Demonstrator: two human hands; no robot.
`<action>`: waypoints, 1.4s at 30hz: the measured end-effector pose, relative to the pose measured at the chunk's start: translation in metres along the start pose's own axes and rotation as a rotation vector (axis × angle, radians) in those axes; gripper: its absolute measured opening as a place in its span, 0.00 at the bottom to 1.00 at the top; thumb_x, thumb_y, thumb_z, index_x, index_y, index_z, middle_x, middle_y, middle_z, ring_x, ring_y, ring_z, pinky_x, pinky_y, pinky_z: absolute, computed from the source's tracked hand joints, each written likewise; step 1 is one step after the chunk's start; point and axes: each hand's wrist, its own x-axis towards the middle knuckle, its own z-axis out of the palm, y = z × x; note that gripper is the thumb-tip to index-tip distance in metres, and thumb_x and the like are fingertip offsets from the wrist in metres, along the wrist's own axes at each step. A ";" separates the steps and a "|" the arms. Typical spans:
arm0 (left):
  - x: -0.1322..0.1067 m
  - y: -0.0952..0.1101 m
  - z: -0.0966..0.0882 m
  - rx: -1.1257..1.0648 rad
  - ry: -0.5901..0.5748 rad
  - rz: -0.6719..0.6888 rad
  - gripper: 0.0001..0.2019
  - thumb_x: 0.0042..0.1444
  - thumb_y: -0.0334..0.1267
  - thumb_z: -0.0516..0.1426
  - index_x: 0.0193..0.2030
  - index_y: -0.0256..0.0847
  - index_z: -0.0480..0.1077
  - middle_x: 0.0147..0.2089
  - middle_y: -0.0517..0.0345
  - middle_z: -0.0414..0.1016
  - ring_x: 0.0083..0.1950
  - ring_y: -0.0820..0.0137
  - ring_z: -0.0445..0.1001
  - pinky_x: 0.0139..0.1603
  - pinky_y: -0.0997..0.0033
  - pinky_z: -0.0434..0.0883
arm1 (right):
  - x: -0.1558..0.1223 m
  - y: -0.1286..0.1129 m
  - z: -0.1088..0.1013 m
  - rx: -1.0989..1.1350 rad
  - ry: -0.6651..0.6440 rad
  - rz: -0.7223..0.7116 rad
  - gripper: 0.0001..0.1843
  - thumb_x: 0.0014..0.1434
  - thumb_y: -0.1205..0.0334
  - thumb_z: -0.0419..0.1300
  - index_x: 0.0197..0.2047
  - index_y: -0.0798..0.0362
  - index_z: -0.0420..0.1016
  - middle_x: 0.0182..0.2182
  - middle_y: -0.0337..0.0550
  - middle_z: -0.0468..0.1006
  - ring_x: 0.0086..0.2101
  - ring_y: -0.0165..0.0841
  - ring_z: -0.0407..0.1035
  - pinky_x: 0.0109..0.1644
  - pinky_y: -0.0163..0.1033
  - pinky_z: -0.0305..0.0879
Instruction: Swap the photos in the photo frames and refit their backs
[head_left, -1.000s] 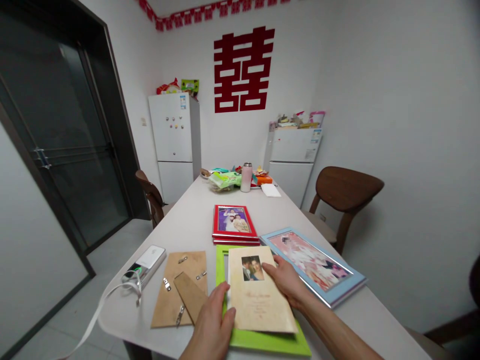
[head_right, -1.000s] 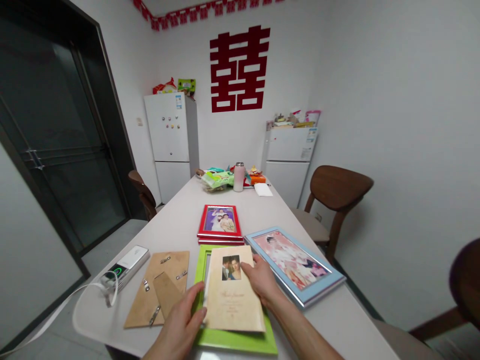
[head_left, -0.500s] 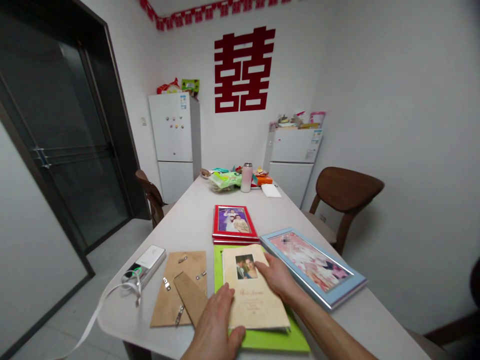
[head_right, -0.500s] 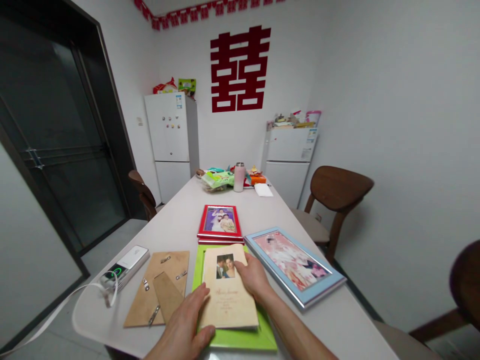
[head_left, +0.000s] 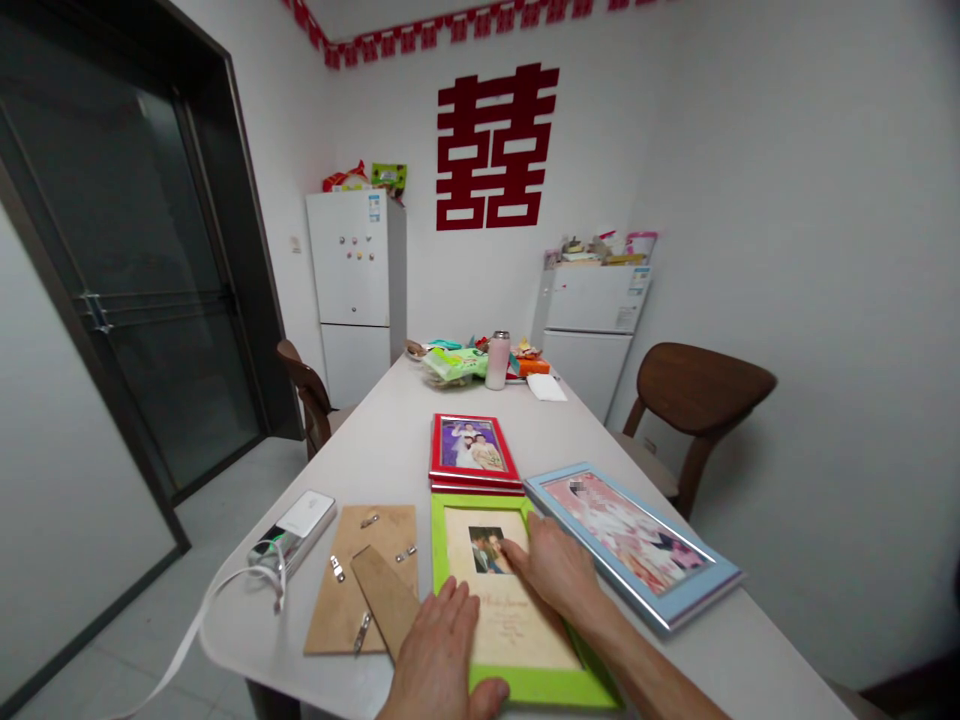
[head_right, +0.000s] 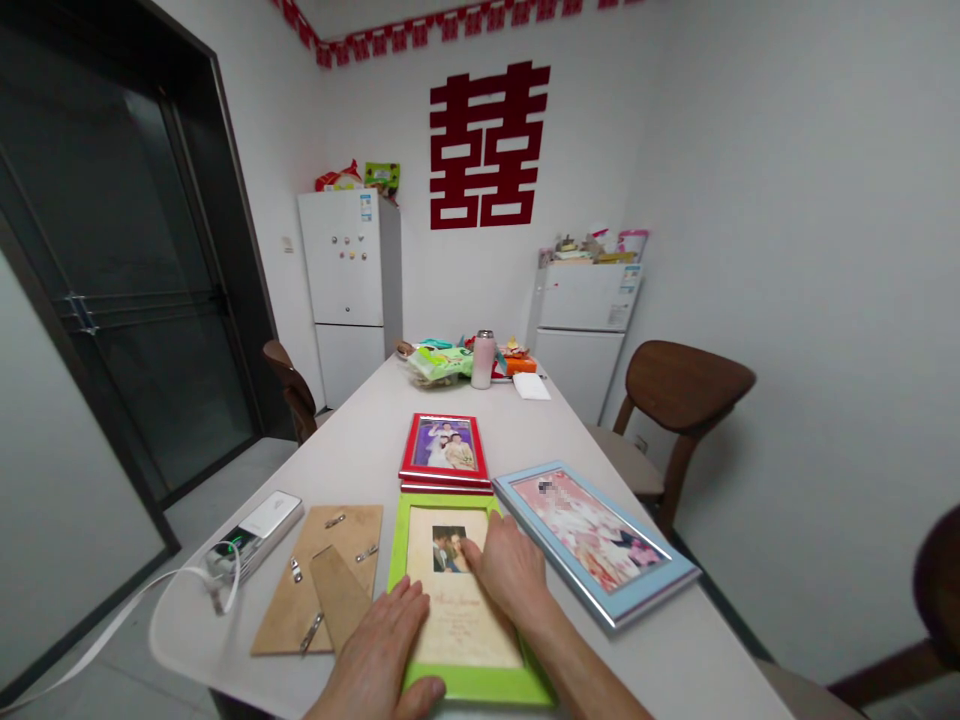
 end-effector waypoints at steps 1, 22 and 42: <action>-0.004 -0.006 -0.003 0.013 0.017 0.014 0.32 0.40 0.40 0.56 0.55 0.35 0.57 0.60 0.44 0.50 0.61 0.55 0.46 0.59 0.53 0.45 | -0.002 -0.003 -0.002 0.029 0.017 -0.023 0.24 0.51 0.51 0.49 0.45 0.59 0.65 0.36 0.54 0.71 0.36 0.41 0.67 0.36 0.40 0.58; -0.042 -0.102 -0.039 0.511 0.492 -0.042 0.27 0.46 0.36 0.53 0.55 0.34 0.54 0.60 0.40 0.50 0.61 0.56 0.48 0.55 0.55 0.56 | -0.046 -0.123 0.005 0.499 -0.123 -0.446 0.31 0.39 0.62 0.56 0.50 0.56 0.60 0.40 0.48 0.66 0.41 0.37 0.59 0.45 0.39 0.55; 0.018 -0.028 0.038 0.406 0.333 0.278 0.22 0.44 0.39 0.58 0.47 0.32 0.64 0.51 0.39 0.65 0.53 0.55 0.63 0.48 0.50 0.65 | -0.049 0.022 -0.021 0.357 -0.199 -0.300 0.20 0.39 0.65 0.53 0.39 0.52 0.72 0.32 0.43 0.67 0.36 0.34 0.62 0.39 0.36 0.57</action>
